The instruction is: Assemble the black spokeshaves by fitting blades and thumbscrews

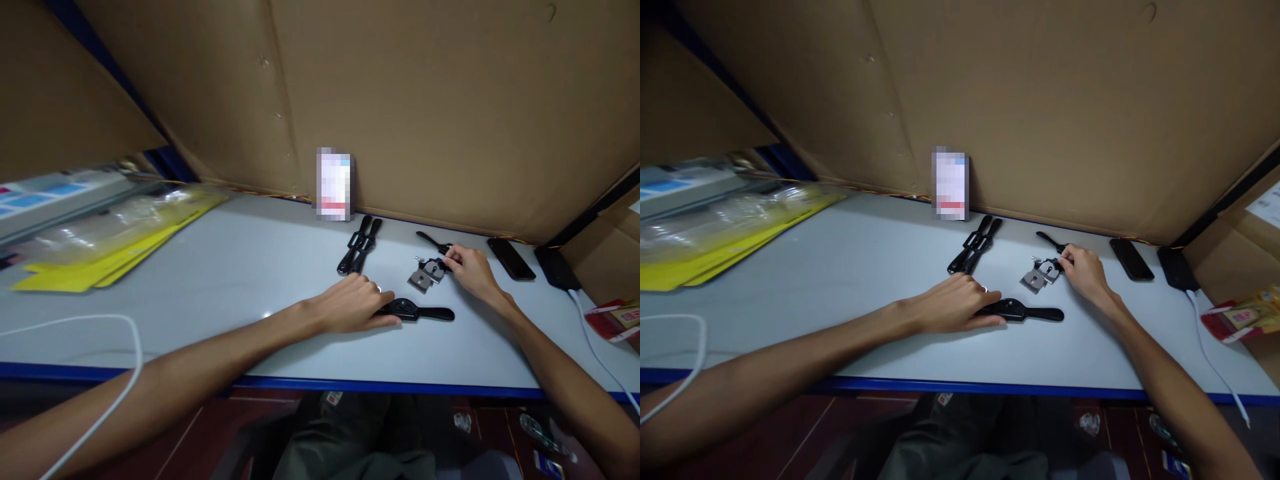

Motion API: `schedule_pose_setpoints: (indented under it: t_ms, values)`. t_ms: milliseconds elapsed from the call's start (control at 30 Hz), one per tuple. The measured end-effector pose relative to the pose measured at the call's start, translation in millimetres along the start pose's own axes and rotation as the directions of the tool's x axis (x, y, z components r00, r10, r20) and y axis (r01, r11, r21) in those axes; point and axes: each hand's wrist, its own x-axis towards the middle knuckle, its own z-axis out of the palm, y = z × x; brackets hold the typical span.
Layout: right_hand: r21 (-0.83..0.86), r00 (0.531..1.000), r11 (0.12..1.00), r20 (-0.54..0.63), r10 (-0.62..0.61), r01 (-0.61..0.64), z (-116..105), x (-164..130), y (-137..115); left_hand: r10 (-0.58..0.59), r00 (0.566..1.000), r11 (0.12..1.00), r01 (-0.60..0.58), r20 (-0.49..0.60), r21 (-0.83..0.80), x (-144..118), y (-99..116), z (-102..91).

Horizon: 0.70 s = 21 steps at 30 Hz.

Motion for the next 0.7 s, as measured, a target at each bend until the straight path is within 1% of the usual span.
schedule_pose_setpoints:
  t_ms: [133,300,367,400,433,467,500,533,567,600,633,667,700]
  values:
    - [-0.028,1.000,0.999,-0.024,0.017,-0.018,-3.6,-1.1,-3.8,0.035,0.997,0.999,-0.035,-0.072,0.009,-0.1,-2.5,4.7]
    - [-0.086,0.997,0.995,-0.049,-0.059,0.055,-8.2,-4.6,-8.5,0.047,0.998,0.998,-0.045,-0.052,0.036,-0.3,-3.5,6.6]
    - [-0.066,0.995,0.995,-0.062,-0.077,0.073,-13.4,-6.6,-14.0,0.062,0.996,0.997,-0.059,-0.064,0.053,-0.4,-3.8,6.9]
    - [-0.028,0.996,0.996,-0.040,-0.083,0.082,-17.0,-8.1,-18.2,0.078,0.994,0.995,-0.073,-0.078,0.061,-0.5,-4.1,7.5]
    - [0.025,0.996,0.995,0.008,-0.092,0.092,-21.2,-10.1,-23.2,0.099,0.990,0.993,-0.093,-0.096,0.067,-0.7,-4.5,8.4]
    - [0.091,0.988,0.990,0.097,-0.120,0.111,-25.6,-12.7,-28.9,0.124,0.985,0.991,-0.117,-0.117,0.073,-1.0,-5.0,9.6]
    - [0.150,0.964,0.980,0.213,-0.162,0.132,-29.9,-15.8,-35.0,0.151,0.979,0.987,-0.141,-0.138,0.078,-1.2,-5.6,11.0]
    - [0.198,0.913,0.968,0.346,-0.217,0.156,-33.7,-19.2,-41.0,0.174,0.972,0.983,-0.162,-0.159,0.084,-1.5,-6.3,12.5]
    - [0.229,0.838,0.958,0.478,-0.264,0.171,-36.7,-22.8,-46.6,0.190,0.965,0.980,-0.176,-0.179,0.093,-1.8,-7.1,13.9]
    - [0.256,0.753,0.950,0.586,-0.298,0.176,-38.8,-26.3,-51.4,0.200,0.960,0.978,-0.182,-0.196,0.105,-2.0,-7.9,15.1]
    - [0.274,0.676,0.945,0.663,-0.322,0.182,-39.9,-29.5,-55.3,0.204,0.956,0.976,-0.183,-0.210,0.117,-2.2,-8.7,16.1]
    - [0.281,0.615,0.942,0.714,-0.335,0.186,-40.1,-32.0,-58.1,0.204,0.953,0.975,-0.179,-0.223,0.130,-2.3,-9.6,16.8]
    - [0.281,0.576,0.941,0.744,-0.338,0.189,-39.8,-33.9,-59.8,0.201,0.951,0.975,-0.172,-0.236,0.140,-2.3,-10.5,17.1]
